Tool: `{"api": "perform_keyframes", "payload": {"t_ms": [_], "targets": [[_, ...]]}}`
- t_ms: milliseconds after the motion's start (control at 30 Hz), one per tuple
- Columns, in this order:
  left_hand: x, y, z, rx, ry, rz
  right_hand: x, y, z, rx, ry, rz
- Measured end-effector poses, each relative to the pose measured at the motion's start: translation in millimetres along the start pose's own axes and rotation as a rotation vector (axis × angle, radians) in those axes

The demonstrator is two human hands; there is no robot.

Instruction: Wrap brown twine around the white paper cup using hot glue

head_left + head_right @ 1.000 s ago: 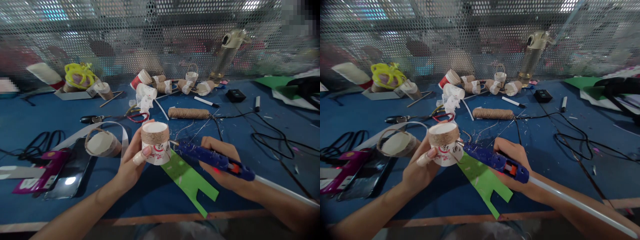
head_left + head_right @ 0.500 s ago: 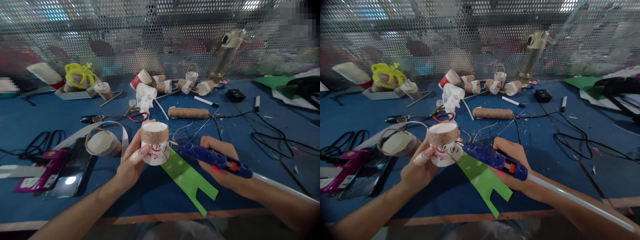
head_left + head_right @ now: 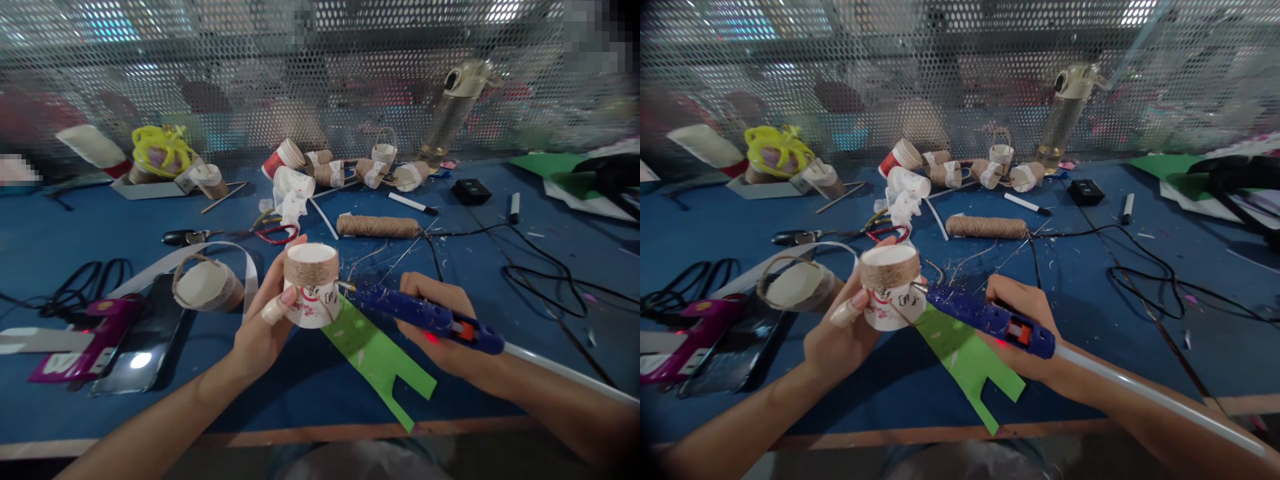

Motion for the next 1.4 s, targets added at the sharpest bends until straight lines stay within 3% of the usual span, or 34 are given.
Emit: {"api": "perform_keyframes", "payload": {"t_ms": [400,633,800,1067,1400], "targets": [[0.7,-0.6,1.1,0.025,-0.003,0.025,2.2,0.2,-0.4,-0.029,0.015,-0.007],[-0.5,-2.6,2.1,0.001,-0.020,0.013,-5.2,-1.0,5.1,0.046,-0.045,-0.053],[-0.3,1.2,3.8,0.019,0.014,0.064,-8.3,10.7,6.3,-0.013,-0.108,0.035],[10.5,6.7,4.3,0.059,0.102,0.127,10.4,6.2,5.2,0.037,-0.154,0.264],[14.8,12.8,2.4,0.058,0.103,0.184,19.1,-10.1,-4.6,0.043,-0.223,0.164]]}}
Point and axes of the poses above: each hand's wrist, its own z-axis towards the middle knuckle, its own x-axis out of the palm, y = z × x, the point moved 8 cm from there along z, towards the middle knuckle
